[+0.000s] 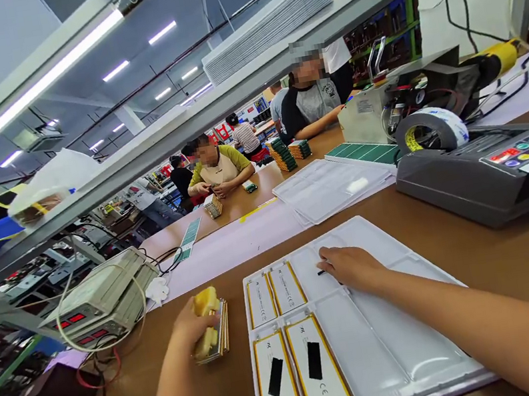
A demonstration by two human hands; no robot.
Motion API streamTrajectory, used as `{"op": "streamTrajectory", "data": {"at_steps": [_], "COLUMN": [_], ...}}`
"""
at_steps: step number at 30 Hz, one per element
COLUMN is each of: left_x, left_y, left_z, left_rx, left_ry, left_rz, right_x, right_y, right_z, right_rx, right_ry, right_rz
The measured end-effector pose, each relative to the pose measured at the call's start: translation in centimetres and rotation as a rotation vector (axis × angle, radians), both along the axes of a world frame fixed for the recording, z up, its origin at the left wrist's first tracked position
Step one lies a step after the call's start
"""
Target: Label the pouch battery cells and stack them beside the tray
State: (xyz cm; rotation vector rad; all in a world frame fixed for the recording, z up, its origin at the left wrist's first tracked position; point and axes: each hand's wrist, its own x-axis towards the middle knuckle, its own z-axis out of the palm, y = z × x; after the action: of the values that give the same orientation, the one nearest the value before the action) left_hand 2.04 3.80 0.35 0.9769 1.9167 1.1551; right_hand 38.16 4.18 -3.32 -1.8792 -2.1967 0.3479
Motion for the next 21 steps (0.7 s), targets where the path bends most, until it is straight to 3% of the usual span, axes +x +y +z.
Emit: {"op": "streamTrajectory", "data": {"at_steps": [2, 4, 9, 15, 21], "left_x": [0.4, 0.9, 1.2, -0.1, -0.3], "left_y": [0.2, 0.3, 1.1, 3.4, 4.5], "left_z": [-0.4, -0.5, -0.6, -1.9, -1.6], "left_rx": [-0.132, -0.199, -0.314, -0.438, -0.472], "left_ry": [0.292, 0.409, 0.517, 0.633, 0.638], "left_rz": [-0.013, -0.052, -0.102, -0.238, -0.257], "right_x": [0.1, 0.2, 0.2, 0.1, 0.2], "right_y": [0.0, 0.1, 0.3, 0.3, 0.6], "right_z": [-0.1, -0.2, 0.1, 1.1, 1.3], "right_rx": [0.0, 0.002, 0.017, 0.045, 0.057], "right_ry": [0.005, 0.005, 0.01, 0.014, 0.031], "right_rz": [0.004, 0.007, 0.005, 0.013, 0.001]}}
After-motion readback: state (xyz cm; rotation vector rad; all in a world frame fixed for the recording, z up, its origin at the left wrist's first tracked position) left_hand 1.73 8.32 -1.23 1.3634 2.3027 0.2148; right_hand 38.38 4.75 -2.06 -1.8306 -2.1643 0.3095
